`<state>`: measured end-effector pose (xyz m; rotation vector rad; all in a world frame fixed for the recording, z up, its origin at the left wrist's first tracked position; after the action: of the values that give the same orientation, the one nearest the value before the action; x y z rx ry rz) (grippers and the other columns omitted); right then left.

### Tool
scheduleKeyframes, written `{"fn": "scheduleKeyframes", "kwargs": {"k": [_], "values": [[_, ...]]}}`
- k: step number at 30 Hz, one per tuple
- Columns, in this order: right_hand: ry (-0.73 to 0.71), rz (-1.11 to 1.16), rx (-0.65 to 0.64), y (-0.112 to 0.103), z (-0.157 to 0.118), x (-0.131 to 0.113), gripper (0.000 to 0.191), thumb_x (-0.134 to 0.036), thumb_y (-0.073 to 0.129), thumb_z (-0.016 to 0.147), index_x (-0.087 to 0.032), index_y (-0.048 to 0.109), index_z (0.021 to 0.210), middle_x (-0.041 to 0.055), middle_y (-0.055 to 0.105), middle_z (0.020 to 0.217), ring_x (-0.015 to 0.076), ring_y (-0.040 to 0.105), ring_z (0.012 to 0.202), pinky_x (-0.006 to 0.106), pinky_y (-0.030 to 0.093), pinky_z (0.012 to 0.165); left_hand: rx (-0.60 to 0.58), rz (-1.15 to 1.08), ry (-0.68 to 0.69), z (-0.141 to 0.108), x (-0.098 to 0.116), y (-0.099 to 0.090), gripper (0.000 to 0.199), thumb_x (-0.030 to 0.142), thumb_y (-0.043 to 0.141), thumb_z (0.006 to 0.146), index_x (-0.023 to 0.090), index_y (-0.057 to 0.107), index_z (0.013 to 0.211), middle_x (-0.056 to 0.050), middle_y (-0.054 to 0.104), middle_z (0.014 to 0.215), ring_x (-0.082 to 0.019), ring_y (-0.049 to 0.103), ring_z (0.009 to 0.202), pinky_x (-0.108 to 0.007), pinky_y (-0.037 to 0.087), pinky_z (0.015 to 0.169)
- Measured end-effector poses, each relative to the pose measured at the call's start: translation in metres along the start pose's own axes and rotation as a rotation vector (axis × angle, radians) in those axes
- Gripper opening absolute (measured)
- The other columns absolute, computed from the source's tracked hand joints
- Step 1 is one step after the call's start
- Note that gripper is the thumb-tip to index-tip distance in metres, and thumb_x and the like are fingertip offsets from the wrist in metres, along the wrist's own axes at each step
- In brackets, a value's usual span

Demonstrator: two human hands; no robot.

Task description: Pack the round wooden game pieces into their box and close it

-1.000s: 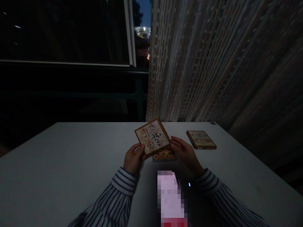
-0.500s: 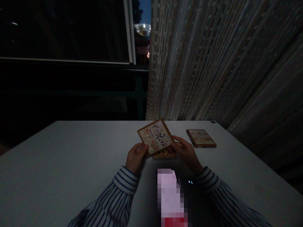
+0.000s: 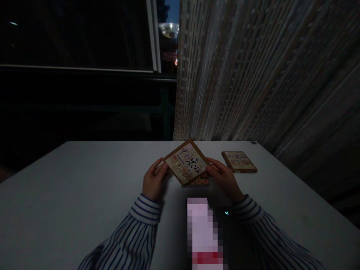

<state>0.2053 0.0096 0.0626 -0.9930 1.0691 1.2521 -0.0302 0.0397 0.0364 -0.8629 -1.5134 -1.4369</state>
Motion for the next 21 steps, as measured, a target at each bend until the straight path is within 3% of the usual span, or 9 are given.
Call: {"fn": "scheduleKeyframes", "kwargs": {"k": [16,21], "values": [[-0.069,-0.131,0.064,-0.008,-0.001,-0.014,0.040,-0.041,0.061,0.074,-0.021,0.061,0.109,0.0058,0.070,0.093,0.0190,0.065,0.070,0.036,0.057,0.063,-0.028,0.034,-0.073,-0.002,0.000,0.003,0.043,0.036,0.075,0.059,0.013,0.067,0.094,-0.008,0.069,0.093,-0.022,0.063,0.089,-0.036,0.052,0.078],[-0.092,-0.066,0.050,-0.009,0.000,-0.013,0.047,-0.038,0.063,0.074,-0.021,0.054,0.117,0.0081,0.066,0.104,0.0191,0.064,0.083,0.035,0.055,0.072,-0.044,-0.019,-0.087,0.001,-0.006,0.003,0.039,0.035,0.073,0.063,0.014,0.064,0.096,-0.008,0.069,0.095,-0.022,0.063,0.091,-0.036,0.052,0.080]]}}
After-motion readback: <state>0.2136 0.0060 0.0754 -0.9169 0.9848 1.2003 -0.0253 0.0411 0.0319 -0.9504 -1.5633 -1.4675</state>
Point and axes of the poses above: each hand's wrist, its own z-axis towards the middle knuckle, its own y-axis out of the palm, x = y × z, the point moved 7 cm from there along z, towards the middle knuckle
